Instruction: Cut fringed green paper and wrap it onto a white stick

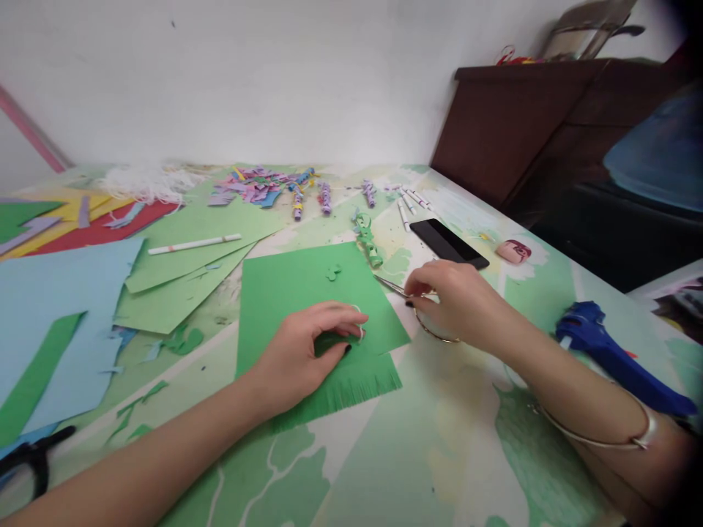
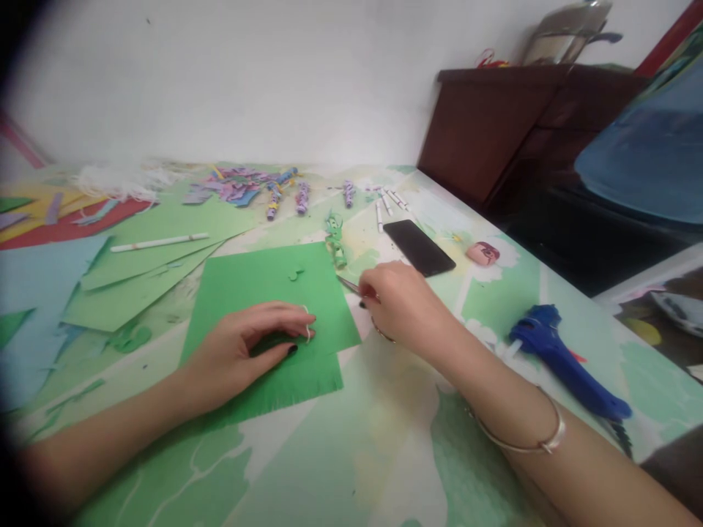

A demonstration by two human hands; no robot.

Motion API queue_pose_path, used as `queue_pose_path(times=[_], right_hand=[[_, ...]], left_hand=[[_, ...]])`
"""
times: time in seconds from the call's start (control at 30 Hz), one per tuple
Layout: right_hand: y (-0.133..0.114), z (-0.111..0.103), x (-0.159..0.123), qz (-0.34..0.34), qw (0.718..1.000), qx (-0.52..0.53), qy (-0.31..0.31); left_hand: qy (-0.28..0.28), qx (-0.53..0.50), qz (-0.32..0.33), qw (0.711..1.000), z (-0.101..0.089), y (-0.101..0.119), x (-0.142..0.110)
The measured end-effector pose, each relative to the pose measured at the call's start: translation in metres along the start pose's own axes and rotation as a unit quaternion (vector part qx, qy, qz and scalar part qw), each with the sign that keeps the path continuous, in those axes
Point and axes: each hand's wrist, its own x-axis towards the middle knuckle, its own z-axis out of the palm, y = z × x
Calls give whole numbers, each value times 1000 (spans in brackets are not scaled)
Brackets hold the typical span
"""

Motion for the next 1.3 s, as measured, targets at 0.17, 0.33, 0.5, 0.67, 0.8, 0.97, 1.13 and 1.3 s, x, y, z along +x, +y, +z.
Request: queue_pose_path(times=[0.17,0.33,0.5,0.67,0.8,0.97,1.13,1.3], right_hand=[[-28,19,0,-114,979,156,-69],[-39,28,4,-135,975,149,-99],[-41,30,5,-165,971,126,-114],[-45,30,5,-163,973,116,-117],[-40,29,4,-156,973,128,-112],[-35,26,3,-124,975,155,-103],[-38,25,2,-115,972,175,-110],[-41,27,3,-111,971,180,-112]], left_hand=[[72,-24,-32,997,-1,-2,3],[94,-66,-67,991,-2,-3,4],[94,-67,-62,991,-1,-3,4],[117,-80,-63,988,-2,0,1],[144,-77,-54,985,-5,12,-8],[158,-71,-56,983,-10,25,-30],[144,-76,-67,984,-15,22,-52],[135,-86,-76,984,-16,21,-59]])
